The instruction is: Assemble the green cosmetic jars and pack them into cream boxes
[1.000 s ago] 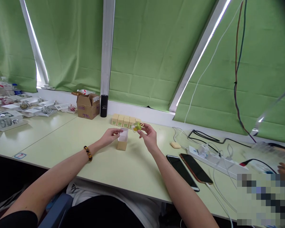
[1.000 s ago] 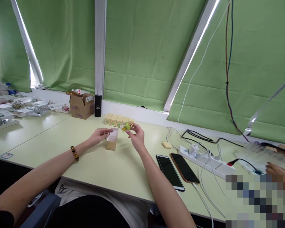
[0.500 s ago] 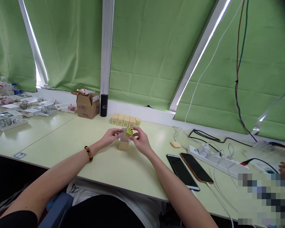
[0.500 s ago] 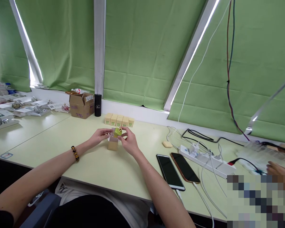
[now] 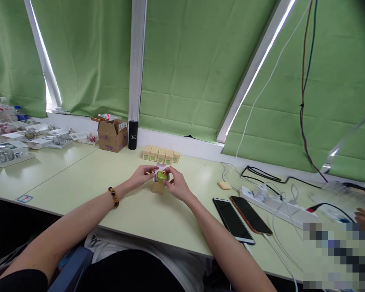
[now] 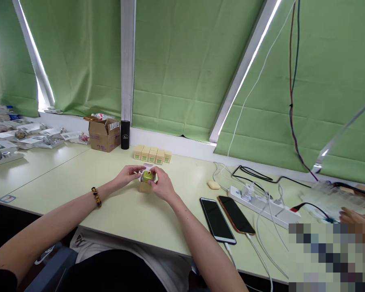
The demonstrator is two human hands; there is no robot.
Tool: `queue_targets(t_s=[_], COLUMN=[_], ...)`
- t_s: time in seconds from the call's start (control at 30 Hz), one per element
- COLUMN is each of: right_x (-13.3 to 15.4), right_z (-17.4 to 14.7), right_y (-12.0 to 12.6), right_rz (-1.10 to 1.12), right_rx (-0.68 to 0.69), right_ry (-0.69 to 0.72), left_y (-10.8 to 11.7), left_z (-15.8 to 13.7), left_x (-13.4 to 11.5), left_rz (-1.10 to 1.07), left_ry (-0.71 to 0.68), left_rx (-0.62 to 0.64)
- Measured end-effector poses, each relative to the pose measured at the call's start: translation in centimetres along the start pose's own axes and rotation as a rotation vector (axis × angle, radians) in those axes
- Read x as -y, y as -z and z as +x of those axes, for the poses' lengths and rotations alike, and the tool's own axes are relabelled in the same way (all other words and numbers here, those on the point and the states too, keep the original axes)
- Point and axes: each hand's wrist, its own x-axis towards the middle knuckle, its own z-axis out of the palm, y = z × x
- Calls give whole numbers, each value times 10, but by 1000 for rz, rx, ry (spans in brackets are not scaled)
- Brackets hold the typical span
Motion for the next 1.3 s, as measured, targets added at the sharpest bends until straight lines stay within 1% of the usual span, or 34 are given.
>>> queue_targets(t_s=[0.13,0.3,0.43,0.6,0.77,1.17,1.3], right_x=[1,3,3,2,-3,-8,-6], right_z=[-2,1,2,3,5,8,7], right_y=[-4,-10,-13,-18,-22,-27,-25], right_rz=[-31,-139,-227,-200,-172,-167,-123], right_rx=[21,-17,-65,-141,-214,-199,-189], right_ry=[30,79,40,38,8,-132,-136], left_y=[0,-1,-2,-1,-1,-2,-2], left_z=[1,1,0,1,-1,0,0], left_x=[4,3,1,1,-3,-1,0], left_rz=[-37,-92,-96,-144,-146,-99,-89], left_ry=[26,41,27,6,24,13,7], left_rx=[21,31,26,40,42,31,39])
